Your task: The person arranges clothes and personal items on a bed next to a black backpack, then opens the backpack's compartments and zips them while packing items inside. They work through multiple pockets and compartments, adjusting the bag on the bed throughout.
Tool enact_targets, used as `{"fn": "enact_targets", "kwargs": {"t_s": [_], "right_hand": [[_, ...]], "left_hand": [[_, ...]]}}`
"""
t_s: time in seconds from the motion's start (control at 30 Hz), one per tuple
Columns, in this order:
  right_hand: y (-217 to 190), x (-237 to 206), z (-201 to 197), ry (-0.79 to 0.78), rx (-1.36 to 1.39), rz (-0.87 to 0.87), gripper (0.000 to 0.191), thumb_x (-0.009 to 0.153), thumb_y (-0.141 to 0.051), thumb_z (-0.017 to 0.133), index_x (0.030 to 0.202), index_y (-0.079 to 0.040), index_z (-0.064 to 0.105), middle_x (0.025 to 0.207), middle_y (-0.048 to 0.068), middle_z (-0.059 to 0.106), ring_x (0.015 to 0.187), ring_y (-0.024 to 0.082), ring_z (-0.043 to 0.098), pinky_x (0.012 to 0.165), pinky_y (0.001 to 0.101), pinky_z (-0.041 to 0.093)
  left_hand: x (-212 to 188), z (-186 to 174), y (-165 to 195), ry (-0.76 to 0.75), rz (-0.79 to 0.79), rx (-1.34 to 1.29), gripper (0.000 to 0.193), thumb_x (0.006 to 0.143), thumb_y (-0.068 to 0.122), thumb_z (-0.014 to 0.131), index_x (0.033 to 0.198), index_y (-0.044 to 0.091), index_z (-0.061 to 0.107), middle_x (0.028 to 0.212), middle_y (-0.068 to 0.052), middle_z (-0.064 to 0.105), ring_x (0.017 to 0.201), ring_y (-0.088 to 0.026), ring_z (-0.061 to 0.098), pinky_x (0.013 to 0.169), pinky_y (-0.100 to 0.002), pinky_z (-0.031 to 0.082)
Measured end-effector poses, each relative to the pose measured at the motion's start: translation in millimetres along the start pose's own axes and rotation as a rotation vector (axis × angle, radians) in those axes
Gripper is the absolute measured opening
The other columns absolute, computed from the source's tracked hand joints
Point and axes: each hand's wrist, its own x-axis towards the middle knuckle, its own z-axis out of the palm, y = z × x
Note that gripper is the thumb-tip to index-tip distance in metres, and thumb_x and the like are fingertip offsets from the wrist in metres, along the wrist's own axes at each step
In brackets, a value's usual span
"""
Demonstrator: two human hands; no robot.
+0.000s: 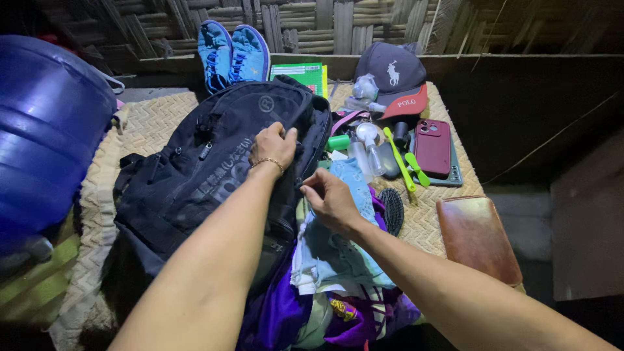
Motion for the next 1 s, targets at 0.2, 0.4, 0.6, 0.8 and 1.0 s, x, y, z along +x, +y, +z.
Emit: {"fn": "enact_targets", "kwargs": {"t_s": [0.2, 0.4, 0.6, 0.8, 1.0], "right_hand": [[11, 8, -10, 0.038, -0.023, -0.042, 0.014, 0.091, -0.015, 0.074, 0.097, -0.003, 0.067, 0.078, 0.006, 0.072, 0.07, 0.011, 0.067, 0.066, 0.0291, 0.054], [13, 17, 0, 0.074, 0.021, -0.128, 0.013, 0.094, -0.015, 0.072, 0.098, -0.004, 0.067, 0.081, 0.005, 0.073, 0.072, 0.01, 0.068, 0.067, 0.0281, 0.054], [-13, 61, -5, 0.155, 0.131, -0.197, 0.01, 0.095, -0.014, 0.073, 0.099, -0.005, 0.069, 0.084, 0.003, 0.075, 0.076, 0.006, 0.067, 0.069, 0.0259, 0.054], [-28, 60, -5, 0.142, 0.179, -0.155, 0.011, 0.094, -0.014, 0.074, 0.099, -0.006, 0.069, 0.083, 0.001, 0.074, 0.074, 0.005, 0.064, 0.066, 0.0245, 0.052], [-26, 43, -4, 0.175, 0.107, -0.144, 0.012, 0.094, -0.016, 0.075, 0.098, -0.006, 0.069, 0.082, 0.002, 0.074, 0.073, 0.006, 0.065, 0.067, 0.0248, 0.053]], "left_hand": [[-32, -20, 14, -0.174, -0.079, 0.359, 0.096, 0.063, 0.069, 0.085, 0.132, 0.009, 0.057, 0.132, -0.022, 0.059, 0.118, -0.04, 0.063, 0.094, -0.051, 0.053], [-39, -28, 10, -0.261, -0.08, 0.355, 0.057, 0.081, 0.051, 0.072, 0.118, 0.007, 0.073, 0.126, -0.024, 0.068, 0.119, -0.04, 0.066, 0.1, -0.05, 0.053], [-11, -36, 24, 0.097, -0.035, 0.042, 0.04, 0.087, 0.047, 0.067, 0.107, 0.014, 0.077, 0.113, -0.021, 0.072, 0.105, -0.044, 0.068, 0.09, -0.051, 0.055], [3, -47, 30, 0.134, -0.002, 0.011, 0.037, 0.087, 0.046, 0.067, 0.093, 0.011, 0.078, 0.105, -0.022, 0.072, 0.1, -0.044, 0.069, 0.086, -0.052, 0.055], [-5, -43, 27, 0.114, -0.004, 0.002, 0.038, 0.089, 0.046, 0.067, 0.093, 0.009, 0.077, 0.103, -0.023, 0.072, 0.099, -0.044, 0.069, 0.087, -0.051, 0.055]]}}
